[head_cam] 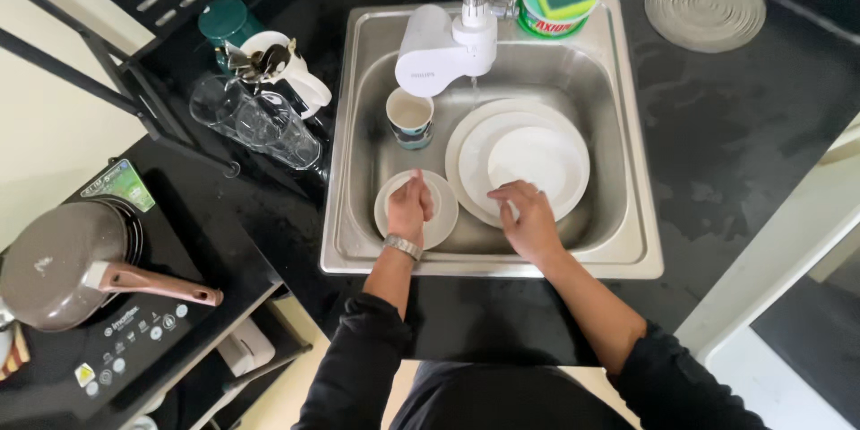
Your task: The person washes several dishes in a kitchen sink using running water from a faucet. They rinse a mug, a small bowl, a larger bowl, and a plate, handling each item individually under the stream before placing them aside.
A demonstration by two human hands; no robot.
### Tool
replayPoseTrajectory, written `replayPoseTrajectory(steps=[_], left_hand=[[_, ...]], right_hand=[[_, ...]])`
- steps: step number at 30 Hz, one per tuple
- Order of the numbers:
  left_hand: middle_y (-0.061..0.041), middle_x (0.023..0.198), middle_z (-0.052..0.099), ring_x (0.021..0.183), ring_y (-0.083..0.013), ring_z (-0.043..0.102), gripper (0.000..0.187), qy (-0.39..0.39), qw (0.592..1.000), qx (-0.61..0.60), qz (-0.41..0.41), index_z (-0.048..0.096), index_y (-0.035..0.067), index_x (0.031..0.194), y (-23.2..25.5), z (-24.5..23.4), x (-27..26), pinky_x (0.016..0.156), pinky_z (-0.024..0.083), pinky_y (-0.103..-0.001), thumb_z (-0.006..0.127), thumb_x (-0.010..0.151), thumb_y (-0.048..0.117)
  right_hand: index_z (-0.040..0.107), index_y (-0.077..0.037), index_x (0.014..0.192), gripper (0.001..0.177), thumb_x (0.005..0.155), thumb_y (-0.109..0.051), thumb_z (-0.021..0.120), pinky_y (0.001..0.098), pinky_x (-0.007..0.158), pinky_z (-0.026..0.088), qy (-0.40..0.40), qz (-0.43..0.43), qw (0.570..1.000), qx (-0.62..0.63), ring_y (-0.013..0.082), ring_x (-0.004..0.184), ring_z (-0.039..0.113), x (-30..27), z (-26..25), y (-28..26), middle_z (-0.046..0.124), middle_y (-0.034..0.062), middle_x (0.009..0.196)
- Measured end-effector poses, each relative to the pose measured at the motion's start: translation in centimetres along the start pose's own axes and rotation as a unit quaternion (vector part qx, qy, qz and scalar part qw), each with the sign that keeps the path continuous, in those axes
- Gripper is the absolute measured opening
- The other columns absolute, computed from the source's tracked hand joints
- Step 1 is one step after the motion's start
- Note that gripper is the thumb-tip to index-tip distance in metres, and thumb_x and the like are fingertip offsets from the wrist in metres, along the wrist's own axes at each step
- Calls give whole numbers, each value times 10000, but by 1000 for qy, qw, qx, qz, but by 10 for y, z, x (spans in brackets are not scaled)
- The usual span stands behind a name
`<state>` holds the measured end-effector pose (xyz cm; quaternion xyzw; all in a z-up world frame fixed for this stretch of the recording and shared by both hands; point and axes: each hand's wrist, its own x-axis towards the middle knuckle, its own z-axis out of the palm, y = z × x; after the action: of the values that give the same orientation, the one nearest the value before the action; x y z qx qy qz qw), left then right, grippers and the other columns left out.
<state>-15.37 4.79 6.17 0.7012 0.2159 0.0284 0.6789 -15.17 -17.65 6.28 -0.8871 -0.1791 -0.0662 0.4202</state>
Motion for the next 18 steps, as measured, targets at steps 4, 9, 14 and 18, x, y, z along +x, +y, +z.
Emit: replayPoseTrajectory(steps=[4,9,14,18], left_hand=[[37,526,338,348,-70,341,427,4,979,-184,-82,527,149,757,-6,8,7,342,270,-224,350,1103,325],[-54,483,481,333,-169,490,267,18,997,-64,-29,679,124,907,-5,15,16,319,356,-281,428,966,195],[-7,553,524,392,-79,454,211,-12,996,-71,-47,721,124,959,-9,5,1,360,359,-226,519,901,133],[-19,585,517,398,-82,458,187,-45,991,-122,-44,723,88,991,-8,8,6,364,375,-219,556,914,119]], right_hand=[[766,-170,993,223,887,-13,647,403,841,512,39,-29,999,10,290,914,683,-6,4,13,717,40,927],[764,-146,941,169,892,-12,673,395,811,547,40,-80,996,-18,305,853,697,2,2,8,712,56,874],[775,-149,940,193,884,-3,662,383,810,554,31,-53,998,-28,288,843,707,-4,-1,6,721,47,872],[770,-152,945,193,887,-5,660,396,806,560,39,-27,998,-37,289,847,710,-5,-2,2,723,46,876]])
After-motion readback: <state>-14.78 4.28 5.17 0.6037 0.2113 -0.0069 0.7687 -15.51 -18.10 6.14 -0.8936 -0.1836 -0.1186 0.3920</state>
